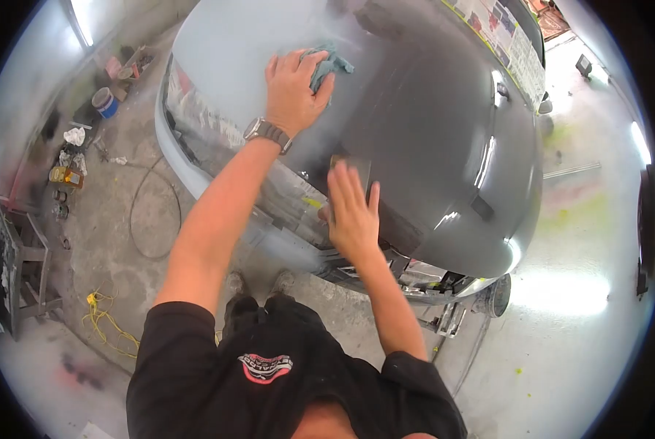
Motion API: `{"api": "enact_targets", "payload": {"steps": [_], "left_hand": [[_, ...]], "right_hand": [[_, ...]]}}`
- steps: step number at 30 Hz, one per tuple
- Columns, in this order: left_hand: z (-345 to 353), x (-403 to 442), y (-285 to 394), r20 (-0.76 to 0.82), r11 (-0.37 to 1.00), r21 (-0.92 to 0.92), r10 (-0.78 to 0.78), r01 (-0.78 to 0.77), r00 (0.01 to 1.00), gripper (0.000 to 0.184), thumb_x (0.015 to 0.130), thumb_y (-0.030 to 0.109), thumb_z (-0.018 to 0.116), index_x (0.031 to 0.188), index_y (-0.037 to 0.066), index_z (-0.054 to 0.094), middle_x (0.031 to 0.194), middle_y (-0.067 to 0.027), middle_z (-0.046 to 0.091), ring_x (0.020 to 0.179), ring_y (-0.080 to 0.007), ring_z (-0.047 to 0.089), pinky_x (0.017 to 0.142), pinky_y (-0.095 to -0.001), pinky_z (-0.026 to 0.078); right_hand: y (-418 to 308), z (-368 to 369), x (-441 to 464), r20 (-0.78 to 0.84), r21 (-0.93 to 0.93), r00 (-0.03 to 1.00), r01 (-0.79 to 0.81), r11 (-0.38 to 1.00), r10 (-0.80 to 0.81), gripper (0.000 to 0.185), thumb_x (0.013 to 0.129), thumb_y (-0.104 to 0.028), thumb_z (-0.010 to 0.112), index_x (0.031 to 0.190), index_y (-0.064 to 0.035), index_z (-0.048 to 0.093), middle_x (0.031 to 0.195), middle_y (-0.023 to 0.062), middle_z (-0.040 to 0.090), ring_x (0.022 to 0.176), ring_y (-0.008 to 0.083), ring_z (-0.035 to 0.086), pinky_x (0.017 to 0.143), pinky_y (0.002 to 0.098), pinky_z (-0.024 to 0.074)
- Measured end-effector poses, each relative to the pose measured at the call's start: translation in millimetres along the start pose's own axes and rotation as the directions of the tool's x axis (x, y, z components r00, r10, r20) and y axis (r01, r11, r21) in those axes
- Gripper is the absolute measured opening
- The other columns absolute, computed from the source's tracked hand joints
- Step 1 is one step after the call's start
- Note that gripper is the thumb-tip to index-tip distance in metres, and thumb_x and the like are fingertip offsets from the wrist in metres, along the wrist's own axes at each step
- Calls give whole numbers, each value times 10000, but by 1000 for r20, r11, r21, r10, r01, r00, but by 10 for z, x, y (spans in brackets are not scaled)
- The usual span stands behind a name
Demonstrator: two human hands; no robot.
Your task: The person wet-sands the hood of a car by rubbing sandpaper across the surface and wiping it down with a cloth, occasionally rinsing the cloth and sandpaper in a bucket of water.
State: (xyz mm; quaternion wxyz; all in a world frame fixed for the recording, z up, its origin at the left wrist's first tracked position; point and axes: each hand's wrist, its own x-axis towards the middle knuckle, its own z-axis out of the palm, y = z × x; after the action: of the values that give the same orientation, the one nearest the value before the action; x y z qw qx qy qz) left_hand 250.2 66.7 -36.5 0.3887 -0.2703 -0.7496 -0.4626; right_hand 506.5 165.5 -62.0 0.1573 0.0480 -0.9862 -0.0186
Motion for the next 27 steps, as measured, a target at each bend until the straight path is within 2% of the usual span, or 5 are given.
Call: {"api": "enact_targets", "payload": {"steps": [4,12,15,18,27], "left_hand": [[17,-65,-9,6,1000,-4,-10,10,1000,370,909,315,734,1248,175,685,1221,-78,677,1174,-306,622,1135,-554,342],[70,-30,-70,-36,999,17,28,-27,999,360,898,322,741,1228,184,700,1199,-76,690,1171,-299,627,1114,-552,353],[45,-34,-73,-36,1000,1,2,-1,999,360,896,320,741,1227,187,703,1200,-67,693,1177,-295,627,1115,-557,351],[66,-56,-51,-12,999,-35,6,-7,1000,364,894,325,736,1228,183,700,1205,-67,688,1166,-295,627,1117,-581,341],[72,-107,-65,15,1000,-31,-1,1,1000,372,886,339,734,1217,175,693,1205,-75,680,1162,-303,621,1112,-615,333]], "right_hand": [[367,-84,-889,57,-182,997,-36,983,47,696,894,-247,749,1529,-83,515,1663,85,411,1530,261,390,1216,620,279],[-210,178,-160,-25,-91,999,26,995,-28,646,907,-252,723,1501,-62,553,1626,68,467,1476,253,460,1191,617,302],[-26,42,-687,9,-222,1000,-16,975,18,636,917,-238,716,1501,-50,548,1644,72,439,1509,233,413,1206,617,281],[-221,385,-465,-52,23,996,-68,997,69,671,903,-162,721,1535,-78,511,1635,86,458,1515,247,422,1219,651,220],[-98,157,-427,58,-35,998,20,999,-18,659,873,-219,756,1487,-77,562,1629,82,465,1493,244,440,1189,654,287]]}}
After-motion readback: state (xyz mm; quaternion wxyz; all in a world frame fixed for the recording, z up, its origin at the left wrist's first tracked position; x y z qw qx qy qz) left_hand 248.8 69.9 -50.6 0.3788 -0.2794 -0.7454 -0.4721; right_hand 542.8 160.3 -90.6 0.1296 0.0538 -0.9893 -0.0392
